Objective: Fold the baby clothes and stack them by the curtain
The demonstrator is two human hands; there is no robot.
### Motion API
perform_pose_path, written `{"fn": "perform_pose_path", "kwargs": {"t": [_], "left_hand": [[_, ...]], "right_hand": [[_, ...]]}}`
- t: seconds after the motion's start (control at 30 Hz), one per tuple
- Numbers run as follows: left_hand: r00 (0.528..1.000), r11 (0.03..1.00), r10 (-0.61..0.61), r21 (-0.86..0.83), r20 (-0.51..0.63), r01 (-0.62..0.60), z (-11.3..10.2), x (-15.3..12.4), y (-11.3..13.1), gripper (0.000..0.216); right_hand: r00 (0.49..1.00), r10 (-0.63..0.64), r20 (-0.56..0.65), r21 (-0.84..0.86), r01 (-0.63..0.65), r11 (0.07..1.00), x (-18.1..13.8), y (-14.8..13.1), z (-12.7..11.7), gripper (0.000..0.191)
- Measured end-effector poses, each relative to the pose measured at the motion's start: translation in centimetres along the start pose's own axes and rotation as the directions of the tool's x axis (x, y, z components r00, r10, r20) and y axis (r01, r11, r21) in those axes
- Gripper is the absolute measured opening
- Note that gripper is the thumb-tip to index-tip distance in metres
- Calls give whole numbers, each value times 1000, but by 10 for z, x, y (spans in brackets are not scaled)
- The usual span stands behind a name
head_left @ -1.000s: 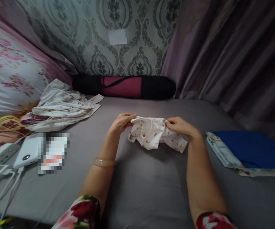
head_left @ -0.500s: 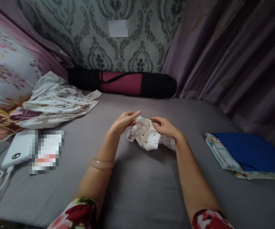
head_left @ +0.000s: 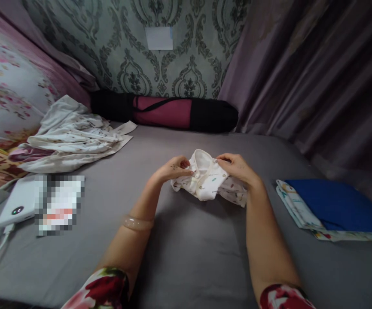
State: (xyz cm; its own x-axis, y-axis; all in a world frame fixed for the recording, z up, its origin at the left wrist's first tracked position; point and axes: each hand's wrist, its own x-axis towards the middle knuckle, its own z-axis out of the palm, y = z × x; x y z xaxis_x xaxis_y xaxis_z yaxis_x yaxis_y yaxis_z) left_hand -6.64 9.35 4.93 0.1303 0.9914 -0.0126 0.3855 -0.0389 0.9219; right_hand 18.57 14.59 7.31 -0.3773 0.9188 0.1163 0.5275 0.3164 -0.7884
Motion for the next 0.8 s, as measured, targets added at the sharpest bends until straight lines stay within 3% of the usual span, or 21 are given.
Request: {"fn": "perform_pose_path", "kwargs": {"t": [0.2,0.53,0.67,0.8], "left_hand": [[986,955,-78,295,145,32,-1,-1,3,33],[996,902,-15,432,84,-22,1,-3,10,22],[999,953,-22,300,-34,31,-6,-2,8,21],[961,998,-21,-61,-274,4,-20,-1,5,19]], "right_hand": [[994,32,106,87,-42,995,-8,-9,-13,35],[999,41,30,134,-45,990,-7,-10,-11,32],[999,6,-52,89,-1,996,-5,-6,-12,32],[983,-20,-182,53,31,998,-5,-6,-18,30]]}}
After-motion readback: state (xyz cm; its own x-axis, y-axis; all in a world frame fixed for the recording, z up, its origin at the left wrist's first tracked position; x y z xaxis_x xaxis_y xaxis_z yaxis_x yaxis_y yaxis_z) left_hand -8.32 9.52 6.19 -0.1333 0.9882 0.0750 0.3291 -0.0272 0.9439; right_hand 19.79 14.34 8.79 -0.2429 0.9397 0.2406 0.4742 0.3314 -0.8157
